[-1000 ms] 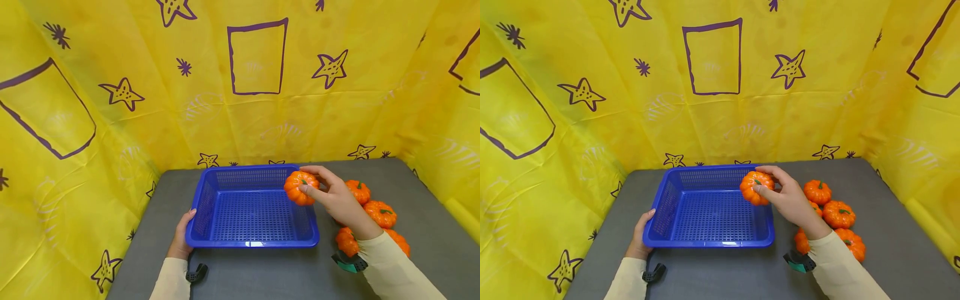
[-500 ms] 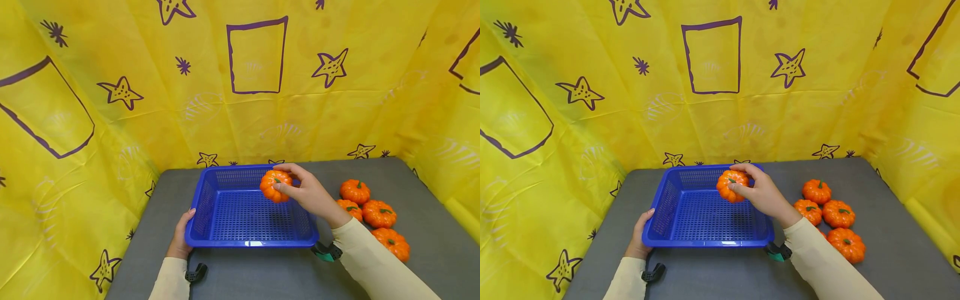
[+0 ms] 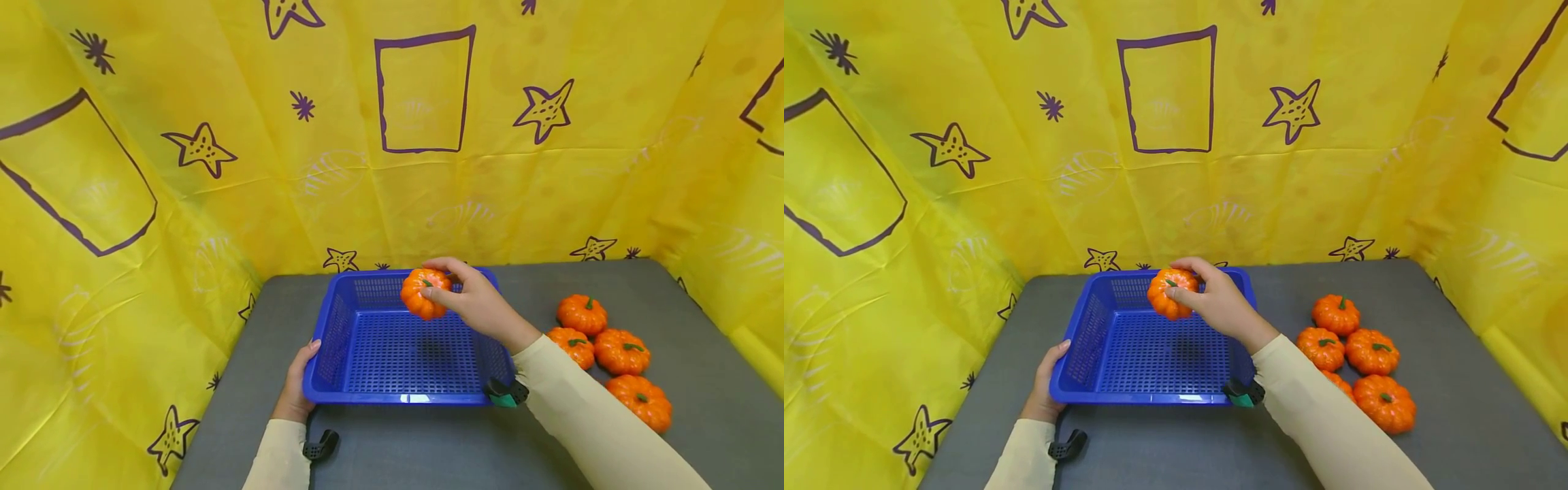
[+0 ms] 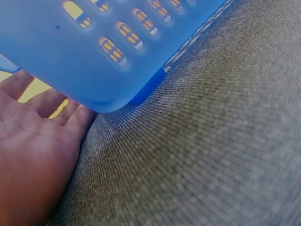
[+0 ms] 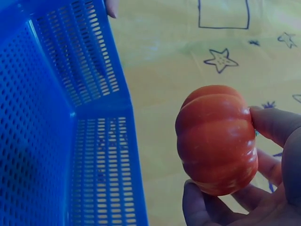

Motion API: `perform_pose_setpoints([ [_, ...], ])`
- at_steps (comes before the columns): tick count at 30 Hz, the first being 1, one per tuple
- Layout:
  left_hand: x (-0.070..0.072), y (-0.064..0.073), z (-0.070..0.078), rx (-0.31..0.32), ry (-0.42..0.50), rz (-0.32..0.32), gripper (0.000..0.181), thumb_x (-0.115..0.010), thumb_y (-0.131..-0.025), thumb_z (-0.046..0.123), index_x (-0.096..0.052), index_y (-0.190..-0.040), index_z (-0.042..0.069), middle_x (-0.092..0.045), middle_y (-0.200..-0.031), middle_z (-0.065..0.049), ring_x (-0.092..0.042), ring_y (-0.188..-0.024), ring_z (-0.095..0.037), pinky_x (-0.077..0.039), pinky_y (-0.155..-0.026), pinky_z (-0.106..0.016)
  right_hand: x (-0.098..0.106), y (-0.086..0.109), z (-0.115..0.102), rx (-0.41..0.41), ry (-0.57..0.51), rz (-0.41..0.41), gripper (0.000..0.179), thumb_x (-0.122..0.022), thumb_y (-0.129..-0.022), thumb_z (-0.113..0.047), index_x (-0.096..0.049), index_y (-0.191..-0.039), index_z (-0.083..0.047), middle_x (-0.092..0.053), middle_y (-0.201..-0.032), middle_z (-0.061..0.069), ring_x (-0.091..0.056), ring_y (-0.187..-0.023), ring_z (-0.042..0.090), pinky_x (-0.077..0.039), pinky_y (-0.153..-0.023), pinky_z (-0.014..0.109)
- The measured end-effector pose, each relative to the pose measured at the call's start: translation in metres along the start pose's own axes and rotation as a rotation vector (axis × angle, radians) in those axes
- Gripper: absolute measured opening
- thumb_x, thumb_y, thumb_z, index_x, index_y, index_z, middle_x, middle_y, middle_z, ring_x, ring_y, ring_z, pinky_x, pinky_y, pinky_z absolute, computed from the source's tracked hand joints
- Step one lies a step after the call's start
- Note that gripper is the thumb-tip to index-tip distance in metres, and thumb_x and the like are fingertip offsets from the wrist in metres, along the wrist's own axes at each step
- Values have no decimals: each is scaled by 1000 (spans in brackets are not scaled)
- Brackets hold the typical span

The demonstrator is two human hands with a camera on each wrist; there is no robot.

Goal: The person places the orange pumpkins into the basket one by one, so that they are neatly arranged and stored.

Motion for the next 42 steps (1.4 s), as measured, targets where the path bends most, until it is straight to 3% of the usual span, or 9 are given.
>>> perform_pose_setpoints([
  [16,0,-3,-1,-6,24,-12,65,-45,-106,39,-37,-159,0,-67,-121,-11,-67,-101,-22,-56,-84,-35,-45,-29,16,-81,20,-78,49,-74,-106,-34,-61,-150,-18,-63,-136,8,-64,-114,29,-60,-89,41],
  [25,-3,-2,-1,-41,76,-92,37,-44,-109,34,-58,-140,20,-69,-122,-6,-67,-105,-19,-56,-88,-35,-66,-49,17,-77,-11,-96,50,-75,-105,-33,-62,-151,-18,-63,-138,9,-64,-113,29,-59,-90,41],
  [36,-1,-1,-1,-24,60,-71,56,-45,-108,37,-44,-156,8,-67,-126,-10,-66,-107,-22,-56,-89,-36,-88,-67,25,-133,-63,-91,56,-75,-105,-32,-58,-154,-9,-61,-142,11,-63,-117,30,-57,-95,41],
  [42,0,-1,-1,-2,36,-39,67,-44,-107,38,-34,-162,2,-65,-127,-13,-65,-108,-26,-56,-89,-38,-107,-75,44,-160,11,-130,57,-75,-105,-34,-58,-154,-9,-61,-143,13,-61,-118,29,-55,-97,41],
])
Point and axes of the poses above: each hand's wrist, its own y-axis away from the middle knuckle, its own x-axis out of the back of the hand, z = x × y, the point moved 6 cm from there along -y, towards the middle knuckle
